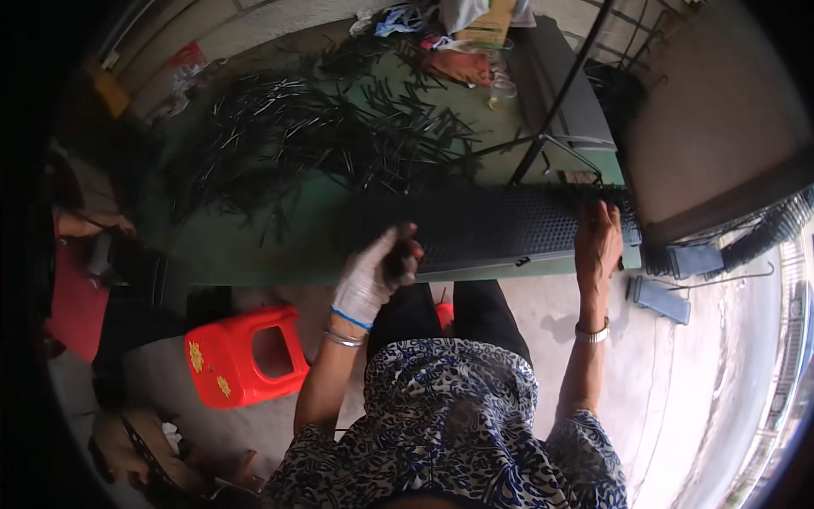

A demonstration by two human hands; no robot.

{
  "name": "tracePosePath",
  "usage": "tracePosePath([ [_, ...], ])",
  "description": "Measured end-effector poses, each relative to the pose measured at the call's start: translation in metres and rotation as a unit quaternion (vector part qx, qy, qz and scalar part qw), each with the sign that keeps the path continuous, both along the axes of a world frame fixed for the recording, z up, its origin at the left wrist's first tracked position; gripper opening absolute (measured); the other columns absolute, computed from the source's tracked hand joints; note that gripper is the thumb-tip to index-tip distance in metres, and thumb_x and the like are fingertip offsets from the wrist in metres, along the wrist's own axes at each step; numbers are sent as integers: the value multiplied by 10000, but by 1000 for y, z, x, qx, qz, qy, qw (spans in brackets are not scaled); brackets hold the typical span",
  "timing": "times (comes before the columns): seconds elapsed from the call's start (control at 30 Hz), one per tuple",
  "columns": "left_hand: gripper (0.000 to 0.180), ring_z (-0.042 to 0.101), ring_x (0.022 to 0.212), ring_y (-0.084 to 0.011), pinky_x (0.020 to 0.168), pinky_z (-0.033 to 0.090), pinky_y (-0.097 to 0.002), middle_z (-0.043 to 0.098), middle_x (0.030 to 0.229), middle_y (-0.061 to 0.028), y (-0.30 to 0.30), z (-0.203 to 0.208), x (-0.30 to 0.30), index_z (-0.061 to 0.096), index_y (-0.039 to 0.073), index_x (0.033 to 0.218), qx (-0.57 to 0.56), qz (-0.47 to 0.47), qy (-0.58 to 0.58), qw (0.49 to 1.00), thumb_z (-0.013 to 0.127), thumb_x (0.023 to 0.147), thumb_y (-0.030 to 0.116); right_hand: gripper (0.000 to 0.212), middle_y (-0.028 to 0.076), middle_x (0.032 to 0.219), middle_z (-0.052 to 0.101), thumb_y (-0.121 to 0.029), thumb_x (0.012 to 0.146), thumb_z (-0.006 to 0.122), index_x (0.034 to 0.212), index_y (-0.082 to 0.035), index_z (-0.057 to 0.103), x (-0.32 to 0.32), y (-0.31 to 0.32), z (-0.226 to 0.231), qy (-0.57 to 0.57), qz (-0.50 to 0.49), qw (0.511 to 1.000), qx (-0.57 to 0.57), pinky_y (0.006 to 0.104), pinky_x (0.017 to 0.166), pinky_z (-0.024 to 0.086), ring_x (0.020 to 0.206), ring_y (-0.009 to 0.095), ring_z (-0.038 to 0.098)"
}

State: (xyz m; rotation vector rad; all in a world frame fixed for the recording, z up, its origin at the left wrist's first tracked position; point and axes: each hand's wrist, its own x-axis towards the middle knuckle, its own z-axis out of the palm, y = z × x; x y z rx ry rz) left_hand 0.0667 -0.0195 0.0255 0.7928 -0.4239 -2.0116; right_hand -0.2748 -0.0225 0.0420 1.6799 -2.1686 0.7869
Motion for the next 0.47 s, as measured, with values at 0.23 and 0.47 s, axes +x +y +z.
tracePosePath([
  [0.23,213,639,895,-252,822,560,-382,659,972,-137,-64,-53,105,622,28,1003,45,220,-11,974,604,921,224,233,127,774,641,-220,925,579,950,1,646,163,-102,63,-133,391,892,181,316,602,475,636,187,611],
  [0.47,240,588,982,-257,800,547,-454,584,1086,-158,-152,-159,171,545,65,1028,115,251,4,961,655,884,221,394,220,1061,648,-353,830,601,1045,-28,658,289,-253,-16,153,346,805,458,422,871,496,1101,270,609],
])
